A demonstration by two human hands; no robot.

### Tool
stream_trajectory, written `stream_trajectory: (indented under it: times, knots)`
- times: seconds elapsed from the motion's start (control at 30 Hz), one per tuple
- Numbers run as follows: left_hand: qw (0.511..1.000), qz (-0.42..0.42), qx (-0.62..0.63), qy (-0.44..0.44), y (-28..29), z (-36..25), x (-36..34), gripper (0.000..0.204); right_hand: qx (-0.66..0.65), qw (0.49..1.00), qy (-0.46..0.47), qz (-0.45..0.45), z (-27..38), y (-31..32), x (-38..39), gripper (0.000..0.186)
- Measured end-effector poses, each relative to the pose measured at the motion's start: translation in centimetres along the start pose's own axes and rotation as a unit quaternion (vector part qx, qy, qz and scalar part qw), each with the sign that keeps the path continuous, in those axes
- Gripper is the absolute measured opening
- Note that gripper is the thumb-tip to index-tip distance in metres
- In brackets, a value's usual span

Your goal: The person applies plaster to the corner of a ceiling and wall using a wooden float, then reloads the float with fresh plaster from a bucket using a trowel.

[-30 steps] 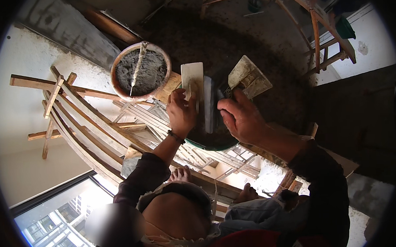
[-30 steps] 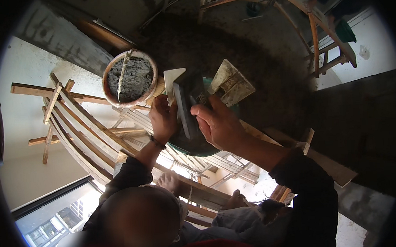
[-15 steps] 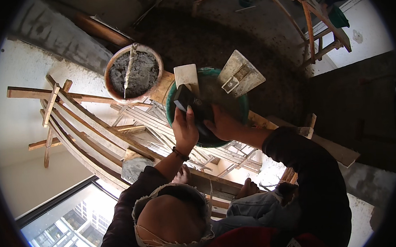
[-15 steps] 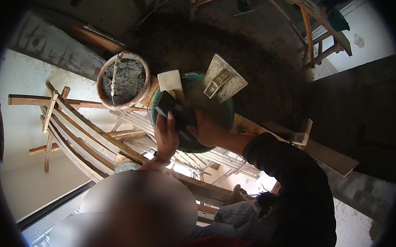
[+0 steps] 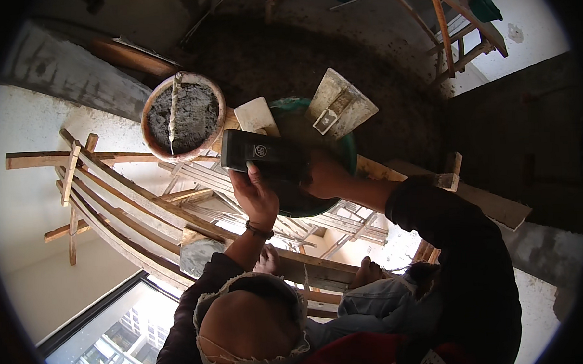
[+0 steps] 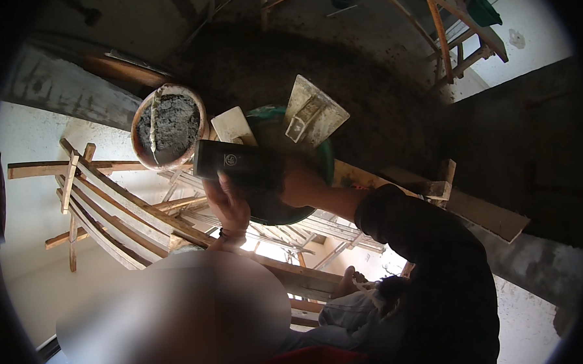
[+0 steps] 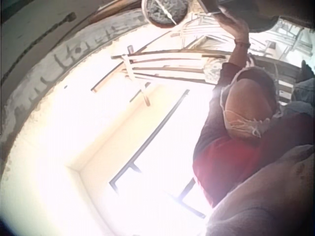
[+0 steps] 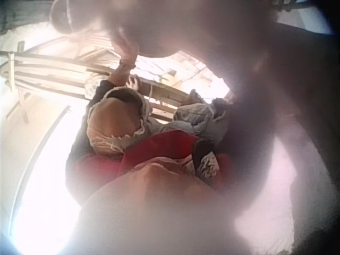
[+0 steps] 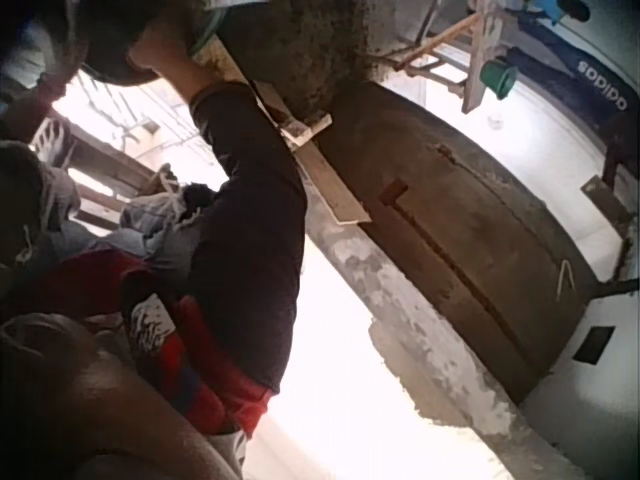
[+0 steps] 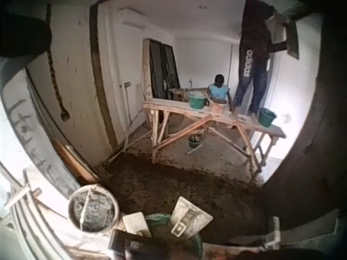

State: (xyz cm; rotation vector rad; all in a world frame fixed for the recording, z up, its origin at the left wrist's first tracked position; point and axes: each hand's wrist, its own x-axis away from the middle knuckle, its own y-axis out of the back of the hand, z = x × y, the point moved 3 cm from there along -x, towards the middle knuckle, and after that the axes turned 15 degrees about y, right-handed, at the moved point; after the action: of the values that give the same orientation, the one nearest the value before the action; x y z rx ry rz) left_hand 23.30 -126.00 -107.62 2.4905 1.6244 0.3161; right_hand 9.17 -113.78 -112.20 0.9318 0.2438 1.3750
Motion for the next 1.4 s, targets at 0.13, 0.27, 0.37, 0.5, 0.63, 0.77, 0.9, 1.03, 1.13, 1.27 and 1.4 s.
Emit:
stream_trajectory:
  times: [0.13,0.27,0.37,0.5,0.63,0.77,0.9,1.03,1.13,1.27,1.4]
  knots:
    - [0.998,0.008,-0.065,-0.013,-0.3,-0.5,0.8,0.044,-0.046,0.993,0.052,-0.101,1.5,2.0,0.8,0.086]
    - [0.999,0.026,0.021,0.024,-0.5,0.6,0.9,0.044,0.043,0.966,0.177,-0.186,7.0,0.1,1.9,0.104]
    - [0.993,0.054,0.074,0.072,-0.7,1.8,0.6,0.042,0.019,0.980,0.141,-0.141,4.5,-0.8,1.9,0.108]
    - [0.999,0.034,0.032,0.006,-0.1,1.1,0.4,0.041,-0.035,0.996,0.054,-0.061,2.5,-0.2,1.7,0.073]
    - [0.995,0.030,0.089,0.021,-0.1,0.4,0.3,0.040,0.196,0.964,0.121,0.133,-0.6,-0.3,-0.8,0.023]
    - [0.996,0.028,0.082,-0.001,0.5,0.5,-0.1,0.039,-0.161,0.981,-0.013,0.103,-4.7,0.5,-4.1,0.019]
    - [0.997,0.005,0.073,0.006,1.3,0.2,-0.1,0.038,-0.542,0.828,-0.140,0.025,1.6,4.0,-2.4,0.016]
    - [0.992,0.012,0.111,0.062,1.1,-0.8,-0.2,0.038,-0.404,0.913,0.047,-0.029,5.8,6.3,-1.3,0.008]
    - [0.984,0.026,0.140,0.110,1.4,0.3,-0.8,0.038,-0.242,0.956,0.127,-0.103,5.0,4.8,-1.6,0.007]
    - [0.976,0.010,0.182,0.120,1.8,-0.1,-1.7,0.039,-0.139,0.981,0.110,-0.079,0.8,4.4,-0.9,0.010]
    - [0.972,0.025,0.191,0.138,2.4,1.0,-2.0,0.051,-0.072,0.972,0.137,-0.176,3.1,6.1,-0.3,0.020]
